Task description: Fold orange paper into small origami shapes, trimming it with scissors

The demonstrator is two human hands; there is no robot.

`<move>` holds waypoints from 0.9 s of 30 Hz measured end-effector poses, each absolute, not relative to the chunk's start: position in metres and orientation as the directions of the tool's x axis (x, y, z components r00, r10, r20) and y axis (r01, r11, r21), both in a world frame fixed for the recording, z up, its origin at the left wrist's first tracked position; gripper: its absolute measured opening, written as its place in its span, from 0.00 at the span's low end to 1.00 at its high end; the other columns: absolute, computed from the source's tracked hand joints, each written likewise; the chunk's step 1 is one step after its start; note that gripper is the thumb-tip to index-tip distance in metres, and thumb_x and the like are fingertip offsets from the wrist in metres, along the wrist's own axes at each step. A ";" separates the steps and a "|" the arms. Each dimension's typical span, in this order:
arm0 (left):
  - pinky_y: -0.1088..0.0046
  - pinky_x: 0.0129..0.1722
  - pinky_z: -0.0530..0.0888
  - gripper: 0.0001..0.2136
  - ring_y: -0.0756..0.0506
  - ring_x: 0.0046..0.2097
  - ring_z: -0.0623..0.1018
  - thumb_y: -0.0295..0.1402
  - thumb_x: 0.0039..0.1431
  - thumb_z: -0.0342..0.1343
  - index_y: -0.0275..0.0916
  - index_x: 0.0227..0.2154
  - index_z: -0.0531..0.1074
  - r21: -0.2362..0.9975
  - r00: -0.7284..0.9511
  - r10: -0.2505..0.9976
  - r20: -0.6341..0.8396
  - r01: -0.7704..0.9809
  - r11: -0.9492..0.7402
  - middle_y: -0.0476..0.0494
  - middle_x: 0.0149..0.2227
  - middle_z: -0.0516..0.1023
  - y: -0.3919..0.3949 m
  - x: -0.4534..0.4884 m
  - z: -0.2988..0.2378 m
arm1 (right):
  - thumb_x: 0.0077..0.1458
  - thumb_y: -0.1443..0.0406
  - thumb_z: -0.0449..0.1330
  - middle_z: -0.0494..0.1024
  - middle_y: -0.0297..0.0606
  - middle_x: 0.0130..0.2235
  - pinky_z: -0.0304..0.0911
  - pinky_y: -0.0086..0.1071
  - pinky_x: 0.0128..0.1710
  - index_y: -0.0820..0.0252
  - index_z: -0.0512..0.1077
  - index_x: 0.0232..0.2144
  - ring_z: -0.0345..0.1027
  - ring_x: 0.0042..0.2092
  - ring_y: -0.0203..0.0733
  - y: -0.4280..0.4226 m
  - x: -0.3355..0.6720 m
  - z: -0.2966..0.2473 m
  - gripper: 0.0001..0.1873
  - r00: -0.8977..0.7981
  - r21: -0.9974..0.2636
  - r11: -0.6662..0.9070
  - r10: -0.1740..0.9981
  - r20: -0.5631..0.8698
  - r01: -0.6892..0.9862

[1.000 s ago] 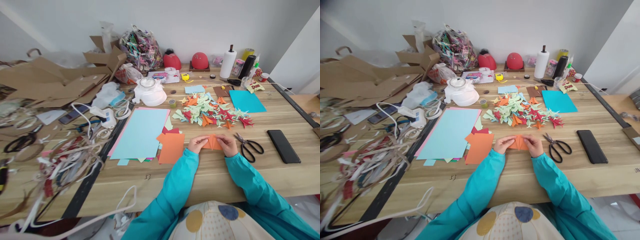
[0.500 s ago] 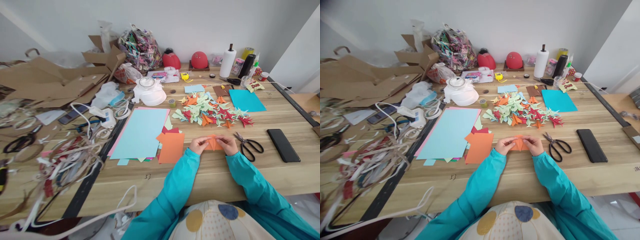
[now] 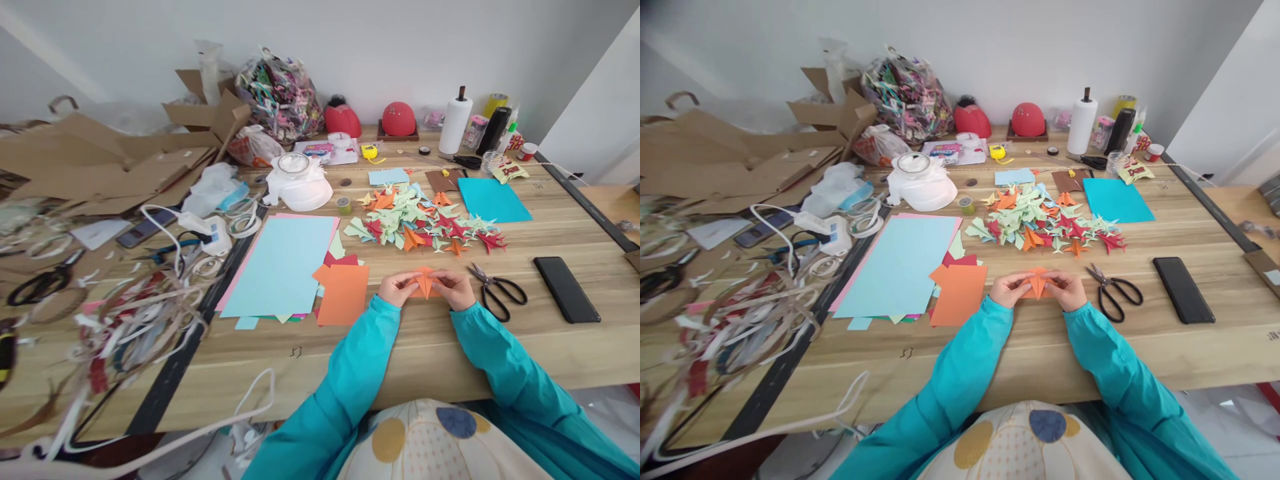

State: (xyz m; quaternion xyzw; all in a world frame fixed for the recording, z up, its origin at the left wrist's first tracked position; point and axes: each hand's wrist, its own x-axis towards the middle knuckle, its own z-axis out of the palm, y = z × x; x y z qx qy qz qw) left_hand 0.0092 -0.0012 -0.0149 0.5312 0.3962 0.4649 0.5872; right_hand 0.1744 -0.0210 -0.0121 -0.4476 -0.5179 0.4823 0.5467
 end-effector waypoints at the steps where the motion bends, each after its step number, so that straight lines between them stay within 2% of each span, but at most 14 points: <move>1: 0.66 0.46 0.72 0.17 0.42 0.43 0.76 0.34 0.39 0.64 0.35 0.36 0.76 0.990 0.252 0.967 0.024 -0.142 0.012 0.39 0.41 0.78 -0.001 0.010 -0.015 | 0.39 0.58 0.66 0.78 0.37 0.31 0.66 0.36 0.38 0.55 0.76 0.28 0.71 0.35 0.41 -0.021 0.174 -0.012 0.11 -0.004 -0.989 0.142 0.990 0.142 -0.049; 4: 0.66 0.45 0.72 0.18 0.42 0.43 0.76 0.34 0.39 0.64 0.35 0.37 0.76 0.986 0.211 0.977 0.023 -0.168 0.013 0.40 0.40 0.78 -0.002 0.011 -0.016 | 0.39 0.58 0.66 0.78 0.38 0.31 0.66 0.36 0.38 0.55 0.76 0.29 0.71 0.35 0.41 -0.021 0.174 -0.011 0.12 0.000 -0.988 0.153 0.988 0.153 -0.030; 9: 0.69 0.39 0.73 0.13 0.45 0.36 0.77 0.32 0.39 0.63 0.36 0.32 0.77 0.995 0.155 0.987 0.037 -0.095 -0.023 0.41 0.34 0.79 -0.003 0.011 -0.015 | 0.39 0.58 0.66 0.78 0.38 0.31 0.66 0.36 0.37 0.55 0.76 0.29 0.70 0.35 0.41 -0.021 0.174 -0.013 0.12 -0.002 -0.988 0.150 0.989 0.150 -0.029; 14: 0.70 0.38 0.73 0.10 0.45 0.35 0.77 0.31 0.39 0.63 0.36 0.29 0.78 0.998 0.117 0.992 0.038 -0.063 -0.031 0.41 0.33 0.79 -0.004 0.011 -0.012 | 0.38 0.58 0.67 0.78 0.37 0.32 0.65 0.35 0.37 0.54 0.76 0.29 0.70 0.36 0.41 -0.020 0.175 -0.011 0.12 -0.044 -0.992 0.114 0.992 0.117 -0.059; 23: 0.71 0.32 0.73 0.10 0.47 0.29 0.76 0.34 0.35 0.65 0.36 0.25 0.77 0.998 0.131 0.991 -0.027 -0.060 0.035 0.43 0.27 0.79 -0.002 0.013 -0.017 | 0.34 0.58 0.69 0.78 0.37 0.31 0.65 0.36 0.38 0.55 0.77 0.26 0.70 0.35 0.41 -0.019 0.175 -0.011 0.13 -0.037 -0.998 0.060 0.997 0.061 -0.029; 27: 0.70 0.34 0.73 0.09 0.46 0.31 0.77 0.34 0.35 0.65 0.36 0.23 0.77 0.998 0.113 0.994 -0.002 -0.057 0.009 0.42 0.28 0.79 -0.002 0.014 -0.018 | 0.32 0.59 0.69 0.77 0.36 0.29 0.64 0.34 0.36 0.56 0.76 0.23 0.69 0.33 0.39 -0.017 0.175 -0.011 0.13 -0.042 -0.999 0.038 0.998 0.039 -0.031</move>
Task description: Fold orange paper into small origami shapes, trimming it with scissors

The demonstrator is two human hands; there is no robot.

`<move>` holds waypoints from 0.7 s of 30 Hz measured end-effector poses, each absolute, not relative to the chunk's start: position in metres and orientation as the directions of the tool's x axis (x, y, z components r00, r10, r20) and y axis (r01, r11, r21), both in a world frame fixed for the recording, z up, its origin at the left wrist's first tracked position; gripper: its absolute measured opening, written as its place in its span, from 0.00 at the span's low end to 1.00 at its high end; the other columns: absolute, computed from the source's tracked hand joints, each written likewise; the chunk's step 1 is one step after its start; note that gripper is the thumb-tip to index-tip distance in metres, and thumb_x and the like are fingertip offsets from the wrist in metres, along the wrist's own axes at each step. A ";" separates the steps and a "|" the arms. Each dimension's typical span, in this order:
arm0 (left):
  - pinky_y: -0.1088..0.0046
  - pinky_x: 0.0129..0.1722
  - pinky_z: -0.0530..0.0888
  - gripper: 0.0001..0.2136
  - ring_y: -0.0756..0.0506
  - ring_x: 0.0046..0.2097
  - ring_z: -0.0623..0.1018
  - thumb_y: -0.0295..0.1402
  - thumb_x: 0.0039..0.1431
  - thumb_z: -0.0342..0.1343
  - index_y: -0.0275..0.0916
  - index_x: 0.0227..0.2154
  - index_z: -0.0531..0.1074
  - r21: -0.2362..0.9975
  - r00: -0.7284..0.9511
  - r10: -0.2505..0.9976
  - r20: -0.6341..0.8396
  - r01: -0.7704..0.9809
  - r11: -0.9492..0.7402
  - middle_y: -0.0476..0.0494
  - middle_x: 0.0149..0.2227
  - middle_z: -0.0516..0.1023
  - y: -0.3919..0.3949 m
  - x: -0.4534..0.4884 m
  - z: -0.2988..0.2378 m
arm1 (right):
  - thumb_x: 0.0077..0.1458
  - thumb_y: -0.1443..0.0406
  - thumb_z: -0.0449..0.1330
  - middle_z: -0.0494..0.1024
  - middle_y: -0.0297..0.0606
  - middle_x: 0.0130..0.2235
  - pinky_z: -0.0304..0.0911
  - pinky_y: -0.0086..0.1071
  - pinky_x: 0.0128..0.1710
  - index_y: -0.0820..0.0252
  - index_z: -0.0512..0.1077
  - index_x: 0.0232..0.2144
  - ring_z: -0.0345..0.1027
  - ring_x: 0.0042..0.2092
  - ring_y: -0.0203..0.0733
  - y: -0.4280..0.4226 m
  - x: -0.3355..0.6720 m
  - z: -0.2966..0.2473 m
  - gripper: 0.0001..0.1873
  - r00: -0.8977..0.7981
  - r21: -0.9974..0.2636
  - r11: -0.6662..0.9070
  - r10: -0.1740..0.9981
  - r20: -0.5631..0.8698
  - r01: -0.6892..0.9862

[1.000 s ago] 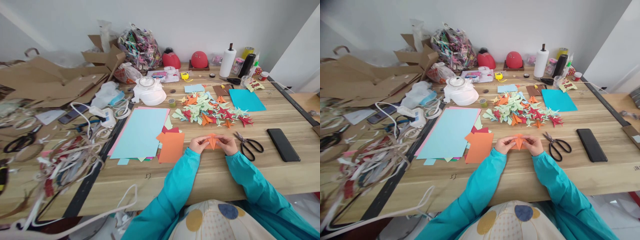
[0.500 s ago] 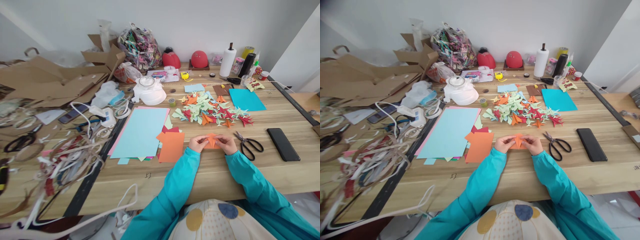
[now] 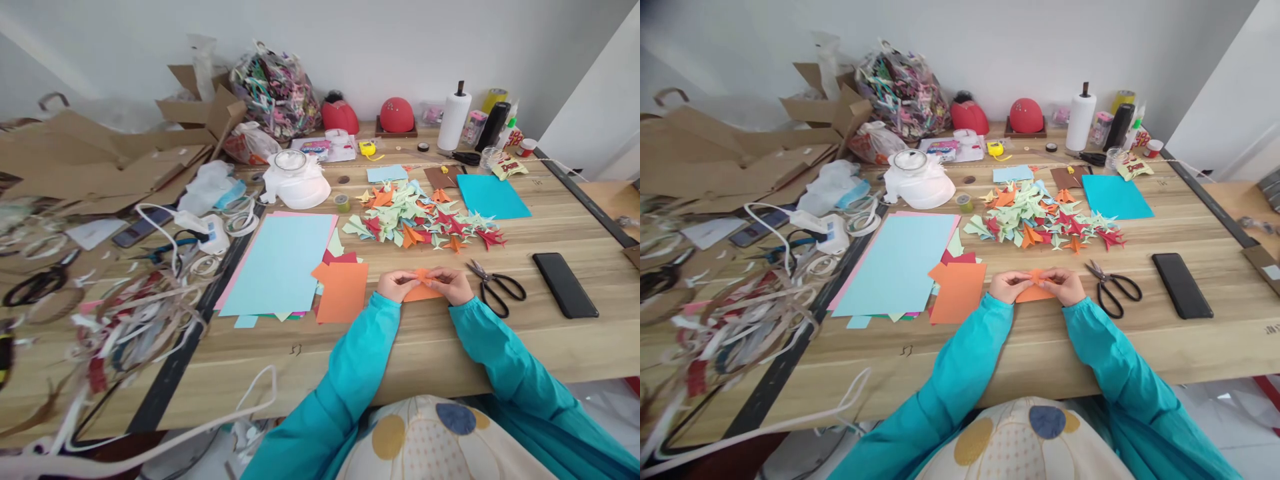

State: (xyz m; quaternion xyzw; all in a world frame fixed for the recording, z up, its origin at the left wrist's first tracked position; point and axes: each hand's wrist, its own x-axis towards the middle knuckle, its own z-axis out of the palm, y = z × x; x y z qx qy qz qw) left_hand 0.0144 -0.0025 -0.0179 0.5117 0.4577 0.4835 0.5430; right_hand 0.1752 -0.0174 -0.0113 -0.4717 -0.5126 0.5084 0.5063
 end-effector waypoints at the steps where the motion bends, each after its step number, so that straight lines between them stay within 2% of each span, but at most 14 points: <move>1: 0.70 0.35 0.73 0.08 0.46 0.32 0.77 0.35 0.36 0.64 0.36 0.22 0.77 0.999 0.111 0.994 0.009 -0.053 -0.004 0.42 0.29 0.79 -0.003 0.015 -0.018 | 0.32 0.59 0.69 0.77 0.36 0.28 0.64 0.34 0.36 0.57 0.76 0.23 0.69 0.32 0.39 -0.017 0.175 -0.011 0.12 -0.038 -0.999 0.019 0.999 0.021 -0.034; 4: 0.70 0.35 0.73 0.07 0.46 0.32 0.77 0.35 0.37 0.63 0.36 0.20 0.76 0.999 0.113 0.993 0.023 -0.033 -0.020 0.42 0.29 0.79 -0.002 0.015 -0.020 | 0.34 0.58 0.68 0.77 0.36 0.28 0.63 0.34 0.36 0.58 0.76 0.22 0.69 0.31 0.38 -0.016 0.176 -0.011 0.11 -0.041 -0.998 -0.037 0.999 -0.035 -0.050; 8: 0.73 0.30 0.71 0.09 0.48 0.28 0.75 0.37 0.37 0.64 0.36 0.20 0.75 1.000 0.112 0.994 -0.015 0.009 0.014 0.44 0.25 0.78 -0.003 0.015 -0.022 | 0.31 0.59 0.69 0.77 0.34 0.26 0.63 0.32 0.34 0.58 0.75 0.22 0.68 0.30 0.36 -0.015 0.179 -0.011 0.13 -0.064 -0.990 -0.099 0.994 -0.093 -0.099; 13: 0.77 0.22 0.66 0.10 0.52 0.21 0.69 0.38 0.37 0.63 0.35 0.20 0.74 0.998 0.112 0.992 -0.066 0.008 0.065 0.50 0.18 0.73 -0.003 0.015 -0.020 | 0.32 0.57 0.68 0.76 0.34 0.23 0.61 0.29 0.27 0.60 0.74 0.20 0.66 0.25 0.34 -0.017 0.177 -0.007 0.14 0.035 -0.990 -0.129 0.991 -0.131 -0.063; 21: 0.76 0.26 0.70 0.14 0.50 0.25 0.74 0.40 0.38 0.63 0.36 0.26 0.71 0.976 0.140 0.979 -0.145 -0.140 0.165 0.49 0.21 0.76 -0.001 0.016 -0.015 | 0.30 0.56 0.69 0.75 0.33 0.21 0.60 0.29 0.23 0.61 0.73 0.20 0.65 0.23 0.34 -0.016 0.176 -0.008 0.16 0.073 -0.986 -0.154 0.985 -0.159 -0.069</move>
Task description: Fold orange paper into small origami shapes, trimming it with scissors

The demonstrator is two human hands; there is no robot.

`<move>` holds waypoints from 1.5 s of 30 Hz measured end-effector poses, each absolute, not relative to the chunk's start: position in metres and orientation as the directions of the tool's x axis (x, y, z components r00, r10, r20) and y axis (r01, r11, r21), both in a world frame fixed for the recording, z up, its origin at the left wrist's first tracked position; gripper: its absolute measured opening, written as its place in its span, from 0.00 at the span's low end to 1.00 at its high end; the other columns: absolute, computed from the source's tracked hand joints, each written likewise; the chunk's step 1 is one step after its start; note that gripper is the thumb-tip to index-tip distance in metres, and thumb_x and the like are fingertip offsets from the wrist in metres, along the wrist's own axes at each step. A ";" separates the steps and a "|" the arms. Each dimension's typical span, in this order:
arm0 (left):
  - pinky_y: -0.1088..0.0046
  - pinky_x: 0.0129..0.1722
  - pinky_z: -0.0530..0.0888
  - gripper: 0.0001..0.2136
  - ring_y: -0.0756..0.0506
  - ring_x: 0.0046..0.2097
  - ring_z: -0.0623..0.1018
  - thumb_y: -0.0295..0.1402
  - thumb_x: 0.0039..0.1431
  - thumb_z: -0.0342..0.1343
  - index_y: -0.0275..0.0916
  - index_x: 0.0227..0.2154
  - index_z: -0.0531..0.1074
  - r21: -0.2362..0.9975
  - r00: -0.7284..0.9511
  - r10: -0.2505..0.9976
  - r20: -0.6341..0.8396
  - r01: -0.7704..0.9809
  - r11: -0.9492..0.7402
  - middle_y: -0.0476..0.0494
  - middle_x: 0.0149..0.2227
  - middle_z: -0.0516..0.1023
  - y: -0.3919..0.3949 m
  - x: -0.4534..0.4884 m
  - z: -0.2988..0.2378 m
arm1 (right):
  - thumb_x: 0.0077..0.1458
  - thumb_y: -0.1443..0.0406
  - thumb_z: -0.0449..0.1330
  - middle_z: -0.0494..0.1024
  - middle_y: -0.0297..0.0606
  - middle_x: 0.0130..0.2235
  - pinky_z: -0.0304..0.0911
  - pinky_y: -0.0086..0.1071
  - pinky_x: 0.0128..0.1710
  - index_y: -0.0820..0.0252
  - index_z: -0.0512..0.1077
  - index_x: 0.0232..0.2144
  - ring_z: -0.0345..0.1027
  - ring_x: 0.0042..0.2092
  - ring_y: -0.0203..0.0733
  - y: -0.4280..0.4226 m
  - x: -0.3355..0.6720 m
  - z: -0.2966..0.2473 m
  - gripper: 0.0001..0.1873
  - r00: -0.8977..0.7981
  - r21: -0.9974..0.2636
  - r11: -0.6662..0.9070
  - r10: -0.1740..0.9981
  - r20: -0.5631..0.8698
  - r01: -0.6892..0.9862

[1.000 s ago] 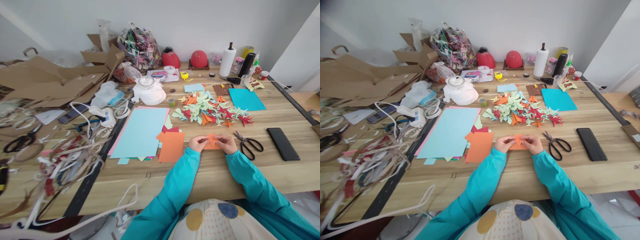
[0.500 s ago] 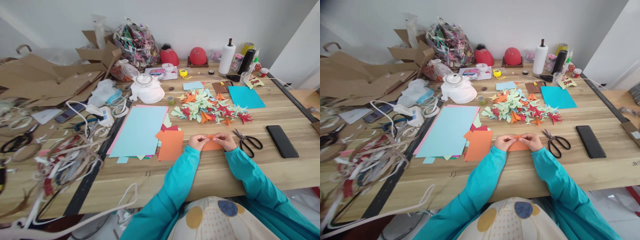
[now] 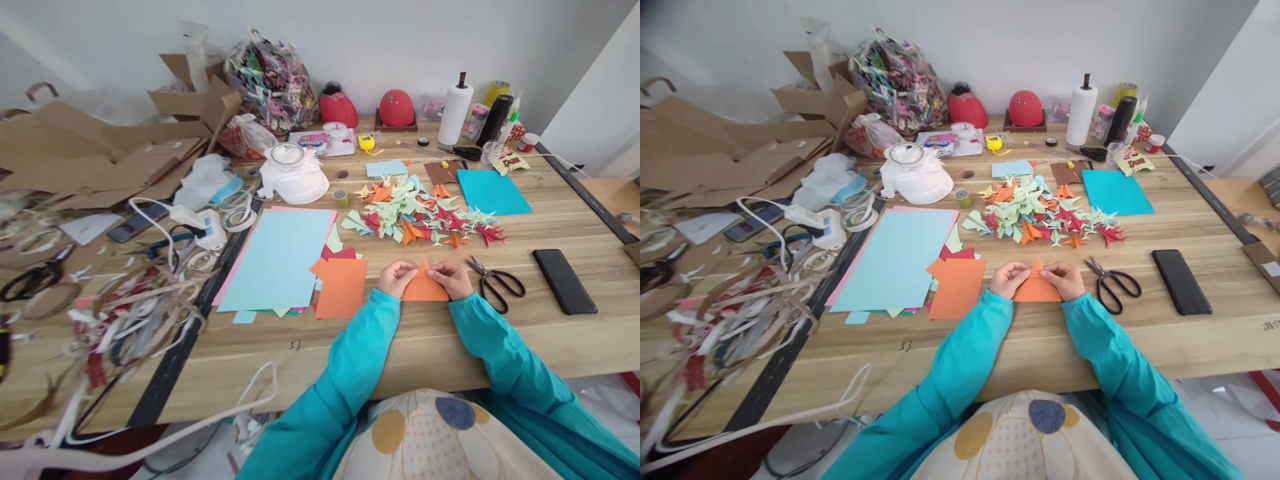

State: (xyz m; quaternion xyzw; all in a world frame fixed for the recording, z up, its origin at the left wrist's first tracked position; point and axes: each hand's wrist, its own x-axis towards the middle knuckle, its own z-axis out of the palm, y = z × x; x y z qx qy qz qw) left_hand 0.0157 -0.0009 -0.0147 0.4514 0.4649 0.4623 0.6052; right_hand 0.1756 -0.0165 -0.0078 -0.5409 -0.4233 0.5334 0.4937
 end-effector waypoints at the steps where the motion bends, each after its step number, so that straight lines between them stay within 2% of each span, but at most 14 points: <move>1: 0.76 0.27 0.70 0.15 0.49 0.26 0.75 0.40 0.38 0.63 0.36 0.27 0.71 0.974 0.147 0.978 -0.149 -0.149 0.171 0.48 0.22 0.76 -0.001 0.016 -0.015 | 0.30 0.56 0.69 0.75 0.33 0.21 0.60 0.29 0.23 0.61 0.73 0.20 0.65 0.23 0.34 -0.016 0.176 -0.008 0.16 0.071 -0.987 -0.149 0.986 -0.154 -0.066; 15: 0.74 0.29 0.72 0.15 0.46 0.28 0.77 0.36 0.37 0.64 0.34 0.29 0.73 0.975 0.165 0.975 -0.149 -0.142 0.173 0.44 0.24 0.78 0.002 0.015 -0.022 | 0.31 0.55 0.69 0.75 0.34 0.21 0.61 0.29 0.22 0.62 0.73 0.21 0.66 0.22 0.35 -0.017 0.176 -0.010 0.17 0.065 -0.983 -0.176 0.982 -0.179 -0.061; 21: 0.73 0.28 0.72 0.16 0.47 0.27 0.77 0.39 0.37 0.64 0.34 0.28 0.73 0.957 0.188 0.964 -0.189 -0.184 0.224 0.45 0.23 0.78 0.000 0.016 -0.019 | 0.30 0.54 0.69 0.75 0.35 0.20 0.61 0.28 0.20 0.61 0.72 0.20 0.65 0.22 0.35 -0.017 0.176 -0.010 0.18 0.086 -0.987 -0.155 0.984 -0.157 -0.032; 24: 0.71 0.30 0.73 0.18 0.46 0.28 0.78 0.39 0.33 0.66 0.34 0.28 0.73 0.957 0.183 0.964 -0.191 -0.185 0.225 0.44 0.24 0.78 0.000 0.017 -0.020 | 0.30 0.55 0.69 0.75 0.35 0.21 0.61 0.29 0.21 0.61 0.72 0.20 0.65 0.22 0.35 -0.017 0.175 -0.009 0.18 0.071 -0.987 -0.155 0.985 -0.158 -0.043; 30: 0.70 0.32 0.74 0.18 0.45 0.30 0.78 0.37 0.31 0.67 0.34 0.28 0.73 0.960 0.134 0.972 -0.192 -0.180 0.215 0.43 0.25 0.79 0.002 0.016 -0.022 | 0.36 0.51 0.65 0.70 0.31 0.17 0.56 0.26 0.18 0.62 0.73 0.20 0.60 0.19 0.30 -0.016 0.176 -0.013 0.19 0.094 -0.976 -0.186 0.976 -0.196 -0.109; 35: 0.70 0.32 0.74 0.17 0.45 0.30 0.78 0.37 0.33 0.66 0.34 0.28 0.73 0.966 0.116 0.977 -0.180 -0.164 0.198 0.43 0.25 0.79 0.001 0.015 -0.021 | 0.34 0.52 0.66 0.74 0.33 0.22 0.60 0.28 0.23 0.61 0.75 0.23 0.65 0.23 0.34 -0.016 0.177 -0.011 0.18 0.057 -0.970 -0.213 0.974 -0.221 -0.115; 39: 0.69 0.32 0.74 0.17 0.44 0.30 0.78 0.37 0.32 0.66 0.34 0.27 0.73 0.967 0.114 0.976 -0.184 -0.154 0.201 0.43 0.24 0.79 0.002 0.015 -0.023 | 0.33 0.54 0.67 0.78 0.35 0.27 0.64 0.31 0.29 0.60 0.76 0.25 0.69 0.28 0.37 -0.016 0.178 -0.011 0.17 0.025 -0.983 -0.171 0.985 -0.173 -0.069; 45: 0.69 0.32 0.74 0.16 0.44 0.29 0.78 0.37 0.33 0.66 0.34 0.27 0.73 0.969 0.122 0.977 -0.175 -0.154 0.193 0.43 0.24 0.79 0.002 0.015 -0.025 | 0.31 0.56 0.68 0.78 0.35 0.26 0.65 0.32 0.29 0.59 0.75 0.23 0.69 0.27 0.37 -0.015 0.178 -0.012 0.16 0.043 -0.984 -0.162 0.985 -0.166 -0.074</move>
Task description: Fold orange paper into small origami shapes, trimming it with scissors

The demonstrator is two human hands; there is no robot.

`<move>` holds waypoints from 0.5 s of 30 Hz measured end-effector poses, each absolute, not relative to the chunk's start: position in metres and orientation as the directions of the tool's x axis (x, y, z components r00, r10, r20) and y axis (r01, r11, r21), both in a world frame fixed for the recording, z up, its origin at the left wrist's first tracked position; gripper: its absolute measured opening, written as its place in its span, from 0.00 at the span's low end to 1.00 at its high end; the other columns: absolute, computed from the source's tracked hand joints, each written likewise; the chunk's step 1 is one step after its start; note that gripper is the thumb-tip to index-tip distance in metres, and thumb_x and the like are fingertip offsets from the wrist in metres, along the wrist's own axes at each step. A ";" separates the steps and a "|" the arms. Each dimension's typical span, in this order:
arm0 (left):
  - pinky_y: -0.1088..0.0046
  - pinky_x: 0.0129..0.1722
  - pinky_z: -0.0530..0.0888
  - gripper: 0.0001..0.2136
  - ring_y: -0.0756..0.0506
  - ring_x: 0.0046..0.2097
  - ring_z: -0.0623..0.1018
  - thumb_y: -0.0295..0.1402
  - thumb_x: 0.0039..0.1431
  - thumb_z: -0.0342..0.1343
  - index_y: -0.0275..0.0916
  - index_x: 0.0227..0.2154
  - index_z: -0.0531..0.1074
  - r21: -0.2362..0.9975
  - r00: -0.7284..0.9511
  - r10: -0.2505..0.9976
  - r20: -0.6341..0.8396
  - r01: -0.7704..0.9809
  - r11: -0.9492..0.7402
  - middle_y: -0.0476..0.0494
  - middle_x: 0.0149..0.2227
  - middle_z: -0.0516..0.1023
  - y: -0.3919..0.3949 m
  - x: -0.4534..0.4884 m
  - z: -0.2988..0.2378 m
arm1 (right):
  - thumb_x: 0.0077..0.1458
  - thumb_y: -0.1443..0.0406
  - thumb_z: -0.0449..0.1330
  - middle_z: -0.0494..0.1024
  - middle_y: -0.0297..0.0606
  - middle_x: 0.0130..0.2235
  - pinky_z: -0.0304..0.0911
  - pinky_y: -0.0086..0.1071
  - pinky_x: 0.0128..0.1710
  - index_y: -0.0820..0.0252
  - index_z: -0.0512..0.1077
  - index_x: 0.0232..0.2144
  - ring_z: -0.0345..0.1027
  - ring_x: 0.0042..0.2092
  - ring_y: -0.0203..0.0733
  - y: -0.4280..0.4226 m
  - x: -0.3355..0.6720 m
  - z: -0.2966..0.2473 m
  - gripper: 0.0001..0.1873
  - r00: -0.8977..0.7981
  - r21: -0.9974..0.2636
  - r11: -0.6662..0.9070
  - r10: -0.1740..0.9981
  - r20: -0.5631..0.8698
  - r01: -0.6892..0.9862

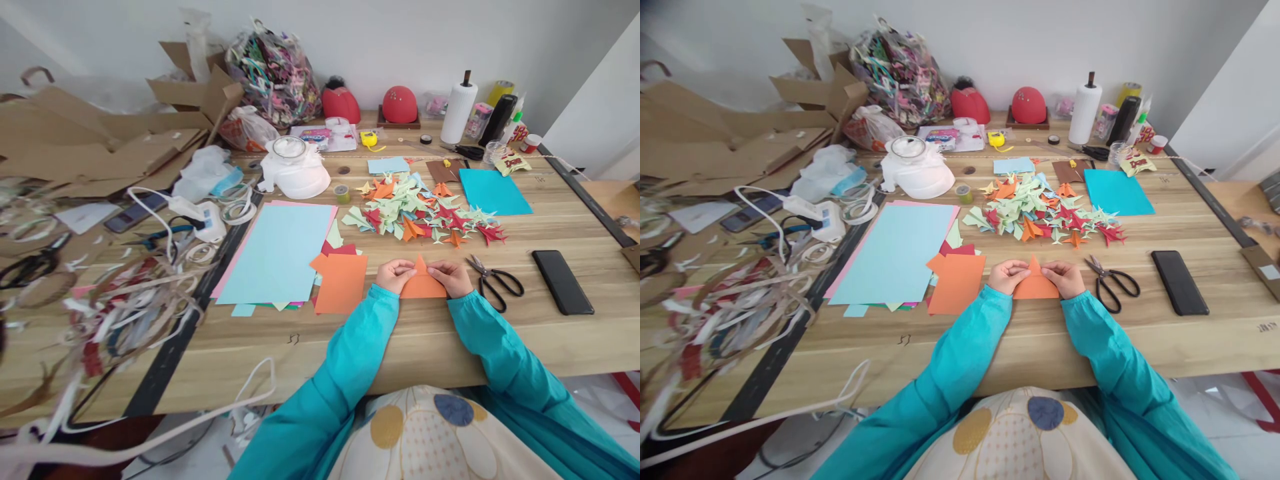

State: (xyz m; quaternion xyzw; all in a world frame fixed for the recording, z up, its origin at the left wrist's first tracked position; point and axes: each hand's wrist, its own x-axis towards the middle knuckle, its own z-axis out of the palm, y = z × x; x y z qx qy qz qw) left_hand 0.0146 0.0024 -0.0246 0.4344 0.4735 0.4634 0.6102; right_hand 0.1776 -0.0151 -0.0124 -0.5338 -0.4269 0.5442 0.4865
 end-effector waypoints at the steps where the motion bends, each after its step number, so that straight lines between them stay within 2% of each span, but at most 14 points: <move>1: 0.69 0.31 0.74 0.16 0.44 0.29 0.78 0.37 0.32 0.66 0.34 0.27 0.73 0.969 0.124 0.977 -0.176 -0.155 0.194 0.43 0.24 0.79 0.002 0.015 -0.024 | 0.30 0.56 0.69 0.78 0.35 0.25 0.65 0.31 0.29 0.59 0.75 0.23 0.69 0.27 0.37 -0.015 0.177 -0.011 0.16 0.047 -0.984 -0.162 0.985 -0.165 -0.073; 6: 0.70 0.32 0.73 0.16 0.45 0.29 0.78 0.36 0.32 0.66 0.34 0.27 0.73 0.962 0.141 0.972 -0.189 -0.175 0.212 0.43 0.24 0.78 0.002 0.015 -0.020 | 0.35 0.52 0.65 0.77 0.34 0.24 0.62 0.29 0.26 0.60 0.75 0.23 0.66 0.25 0.35 -0.019 0.173 -0.002 0.18 -0.005 -0.990 -0.141 0.990 -0.141 0.019; 10: 0.71 0.31 0.73 0.17 0.46 0.28 0.77 0.36 0.32 0.67 0.34 0.28 0.74 0.947 0.179 0.960 -0.214 -0.201 0.249 0.43 0.24 0.78 0.001 0.015 -0.016 | 0.35 0.51 0.65 0.71 0.32 0.18 0.53 0.27 0.19 0.62 0.72 0.17 0.58 0.20 0.31 -0.021 0.171 0.002 0.19 -0.025 -0.983 -0.138 0.990 -0.142 0.123; 15: 0.73 0.28 0.72 0.17 0.49 0.26 0.75 0.39 0.33 0.65 0.34 0.28 0.75 0.901 0.183 0.945 -0.271 -0.298 0.315 0.44 0.25 0.78 0.001 0.017 -0.014 | 0.33 0.50 0.66 0.68 0.30 0.16 0.49 0.26 0.18 0.63 0.70 0.17 0.55 0.19 0.30 -0.021 0.171 0.004 0.21 -0.018 -0.980 -0.168 0.985 -0.171 0.103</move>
